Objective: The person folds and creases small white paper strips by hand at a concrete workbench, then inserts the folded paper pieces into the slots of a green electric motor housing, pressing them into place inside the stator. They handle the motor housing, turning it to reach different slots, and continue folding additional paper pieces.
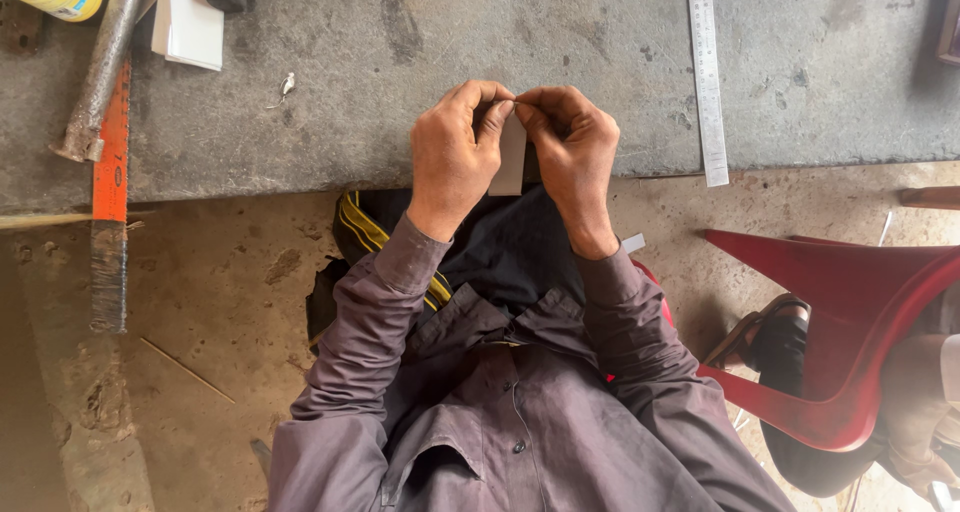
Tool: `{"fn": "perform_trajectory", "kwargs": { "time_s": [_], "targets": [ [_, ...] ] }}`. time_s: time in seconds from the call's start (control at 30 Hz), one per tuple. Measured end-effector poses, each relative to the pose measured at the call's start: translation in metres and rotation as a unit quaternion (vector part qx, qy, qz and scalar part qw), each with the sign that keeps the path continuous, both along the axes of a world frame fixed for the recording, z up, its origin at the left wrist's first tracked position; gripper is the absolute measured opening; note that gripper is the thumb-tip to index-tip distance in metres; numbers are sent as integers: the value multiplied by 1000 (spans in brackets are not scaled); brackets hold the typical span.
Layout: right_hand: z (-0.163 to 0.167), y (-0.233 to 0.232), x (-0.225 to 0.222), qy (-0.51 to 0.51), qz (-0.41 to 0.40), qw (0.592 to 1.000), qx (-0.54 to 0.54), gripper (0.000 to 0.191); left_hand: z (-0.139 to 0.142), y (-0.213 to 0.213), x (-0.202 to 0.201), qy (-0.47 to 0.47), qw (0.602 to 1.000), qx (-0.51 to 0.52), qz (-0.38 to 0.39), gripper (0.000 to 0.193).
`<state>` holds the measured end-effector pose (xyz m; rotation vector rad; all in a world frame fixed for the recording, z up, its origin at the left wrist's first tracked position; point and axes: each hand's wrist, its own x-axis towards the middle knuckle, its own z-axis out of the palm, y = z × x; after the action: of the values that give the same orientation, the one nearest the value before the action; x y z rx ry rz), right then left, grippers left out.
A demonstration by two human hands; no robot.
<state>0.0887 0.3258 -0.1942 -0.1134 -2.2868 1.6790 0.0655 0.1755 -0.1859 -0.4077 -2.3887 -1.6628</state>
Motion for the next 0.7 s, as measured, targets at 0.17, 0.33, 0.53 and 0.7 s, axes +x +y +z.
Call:
{"fn": "perform_trajectory", "kwargs": {
  "time_s": [0.17,0.33,0.53,0.7],
  "targets": [
    [-3,4,4,11,-2,1000,-29,8,1,-10,-4,-92,992,66,-55,21],
    [0,4,6,18,2,999,-44,8,1,-14,-7,-94,988,94,-75,22],
    [18,18,5,-80,110,981,-136,28,3,-10,-2,-60,996,54,-31,21],
    [7,21,4,-91,78,986,-117,17,4,-11,-1,-46,997,56,-39,17]
  ]
}}
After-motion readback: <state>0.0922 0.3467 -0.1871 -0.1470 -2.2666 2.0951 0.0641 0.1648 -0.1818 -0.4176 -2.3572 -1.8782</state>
